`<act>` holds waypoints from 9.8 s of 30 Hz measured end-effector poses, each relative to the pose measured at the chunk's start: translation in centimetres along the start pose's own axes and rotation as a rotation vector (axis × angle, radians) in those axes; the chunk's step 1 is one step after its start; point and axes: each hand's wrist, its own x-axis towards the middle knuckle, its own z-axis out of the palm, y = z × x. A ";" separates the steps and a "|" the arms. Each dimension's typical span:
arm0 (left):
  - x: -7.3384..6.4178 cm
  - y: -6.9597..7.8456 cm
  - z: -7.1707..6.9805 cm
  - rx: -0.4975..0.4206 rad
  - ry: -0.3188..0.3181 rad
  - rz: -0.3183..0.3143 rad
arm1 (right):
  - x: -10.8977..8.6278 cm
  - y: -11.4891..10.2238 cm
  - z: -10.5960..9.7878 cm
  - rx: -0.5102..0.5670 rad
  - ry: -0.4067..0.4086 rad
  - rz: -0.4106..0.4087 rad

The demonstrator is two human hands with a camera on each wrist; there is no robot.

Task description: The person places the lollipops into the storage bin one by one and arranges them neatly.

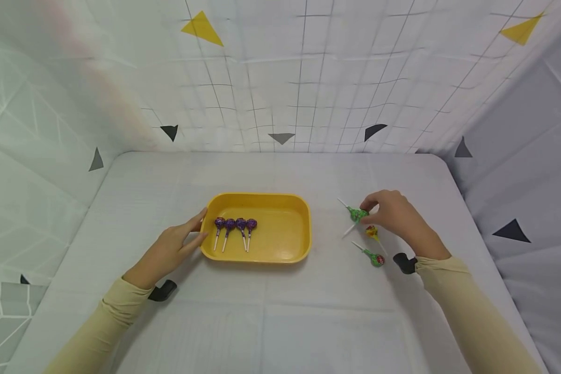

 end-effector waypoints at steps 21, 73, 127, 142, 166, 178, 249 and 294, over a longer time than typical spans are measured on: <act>0.0 0.0 0.0 -0.008 0.000 -0.001 | -0.1 -3.2 -1.1 -0.005 0.003 -0.045; -0.1 0.1 0.0 -0.026 -0.004 -0.013 | 2.2 -12.3 -0.3 -0.024 -0.084 -0.327; -0.1 0.1 0.0 -0.024 0.002 -0.010 | 7.0 -19.6 4.8 -0.197 -0.269 -0.482; -0.1 0.1 -0.1 -0.008 -0.008 -0.020 | 7.9 -20.9 6.1 -0.267 -0.289 -0.498; -0.1 -0.1 -0.1 -0.010 -0.006 -0.016 | 8.9 -21.3 7.4 -0.335 -0.291 -0.492; -0.1 -0.1 -0.2 -0.010 -0.009 -0.020 | 9.0 -21.6 7.4 -0.332 -0.289 -0.497; -0.1 0.1 0.0 -0.006 -0.015 -0.033 | 4.1 -16.6 0.2 -0.222 -0.151 -0.390; -0.2 0.2 0.1 -0.007 -0.001 -0.022 | 1.1 -1.9 -0.1 -0.138 0.007 -0.118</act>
